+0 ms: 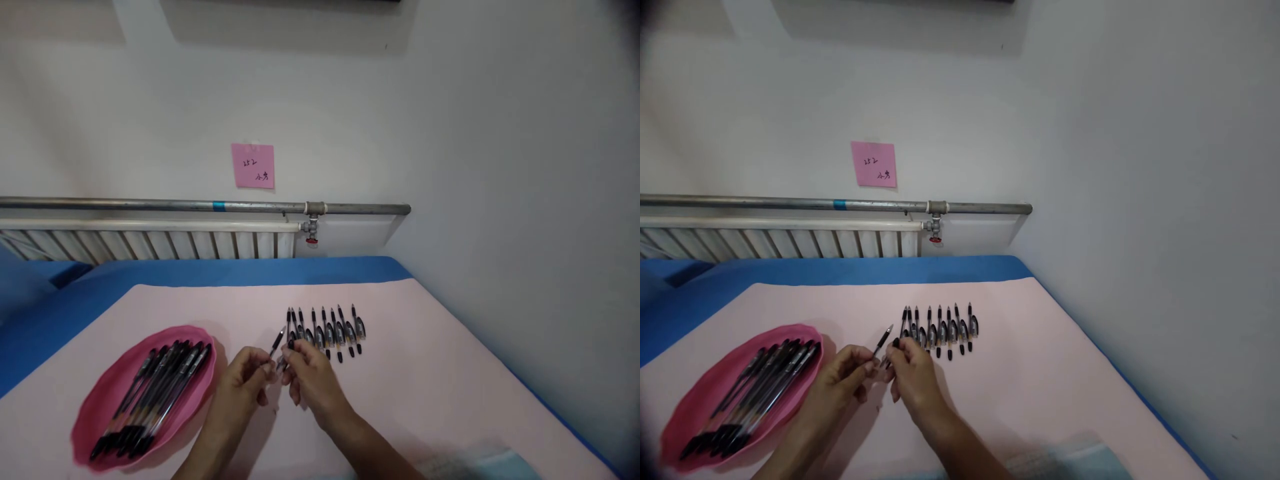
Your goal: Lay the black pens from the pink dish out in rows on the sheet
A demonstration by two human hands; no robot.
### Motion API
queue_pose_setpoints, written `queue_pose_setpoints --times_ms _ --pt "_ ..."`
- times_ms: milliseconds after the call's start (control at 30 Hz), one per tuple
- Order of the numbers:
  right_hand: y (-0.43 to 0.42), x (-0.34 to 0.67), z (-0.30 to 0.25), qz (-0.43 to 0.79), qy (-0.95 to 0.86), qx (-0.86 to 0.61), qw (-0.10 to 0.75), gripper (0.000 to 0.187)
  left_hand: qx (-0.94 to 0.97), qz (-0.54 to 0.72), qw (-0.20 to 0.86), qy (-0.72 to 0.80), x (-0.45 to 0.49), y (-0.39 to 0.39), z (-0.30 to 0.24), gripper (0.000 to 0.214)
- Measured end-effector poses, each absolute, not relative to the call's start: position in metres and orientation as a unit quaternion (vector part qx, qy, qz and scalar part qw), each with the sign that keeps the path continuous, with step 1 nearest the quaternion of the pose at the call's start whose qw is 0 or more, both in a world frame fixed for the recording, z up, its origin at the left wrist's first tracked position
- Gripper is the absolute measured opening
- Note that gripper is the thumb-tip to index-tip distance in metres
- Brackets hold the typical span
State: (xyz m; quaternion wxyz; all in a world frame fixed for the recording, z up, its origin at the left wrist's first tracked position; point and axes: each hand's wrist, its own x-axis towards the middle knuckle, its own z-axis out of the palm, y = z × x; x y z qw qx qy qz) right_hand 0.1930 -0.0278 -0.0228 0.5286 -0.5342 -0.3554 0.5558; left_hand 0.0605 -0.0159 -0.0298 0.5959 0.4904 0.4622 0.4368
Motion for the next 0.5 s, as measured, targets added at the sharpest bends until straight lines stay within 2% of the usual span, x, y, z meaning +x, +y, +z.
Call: queue_pose_setpoints --times_ms 100,200,500 --pt "-0.023 0.205 -0.016 0.539 -0.289 -0.506 0.609 0.026 0.43 0.439 0.631 0.473 0.06 -0.017 -0.023 0.039" --pt "-0.019 0.214 -0.009 0.543 -0.208 -0.45 0.677 0.029 0.444 0.385 0.652 0.479 0.062 -0.022 -0.017 0.039" --pt "-0.019 0.218 -0.004 0.55 -0.174 -0.411 0.706 0.031 0.466 0.36 0.651 0.479 0.067 -0.029 -0.014 0.035"
